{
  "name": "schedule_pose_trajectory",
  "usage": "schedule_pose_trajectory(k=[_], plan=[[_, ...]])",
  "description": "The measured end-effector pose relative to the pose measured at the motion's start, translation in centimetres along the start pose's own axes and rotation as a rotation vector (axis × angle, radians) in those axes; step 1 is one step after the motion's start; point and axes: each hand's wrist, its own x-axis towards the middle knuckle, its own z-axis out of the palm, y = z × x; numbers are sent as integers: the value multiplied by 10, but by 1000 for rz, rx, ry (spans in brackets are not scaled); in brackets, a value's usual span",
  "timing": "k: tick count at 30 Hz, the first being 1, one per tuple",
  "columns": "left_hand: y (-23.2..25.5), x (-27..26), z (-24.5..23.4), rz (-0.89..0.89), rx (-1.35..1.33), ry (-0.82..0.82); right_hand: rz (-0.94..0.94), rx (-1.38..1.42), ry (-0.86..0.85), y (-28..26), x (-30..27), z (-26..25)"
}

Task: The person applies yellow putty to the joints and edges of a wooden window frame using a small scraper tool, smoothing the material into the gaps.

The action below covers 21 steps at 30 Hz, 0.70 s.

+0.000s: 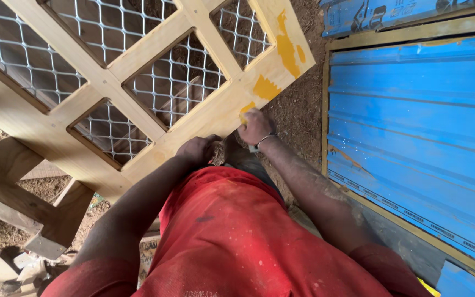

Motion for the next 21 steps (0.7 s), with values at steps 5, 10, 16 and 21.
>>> schedule_pose_trajectory(k=[5, 10, 16, 21], plan=[[-3, 4, 2, 8, 10, 17, -8, 16, -90, -3, -21, 16], [-9, 11, 5, 75, 55, 28, -50, 202, 56, 20, -49, 27], [-1, 4, 4, 10, 29, 11, -123, 290, 419, 56, -40, 8], [7, -2, 2, -49, 74, -23, -77, 298, 413, 59, -34, 44]])
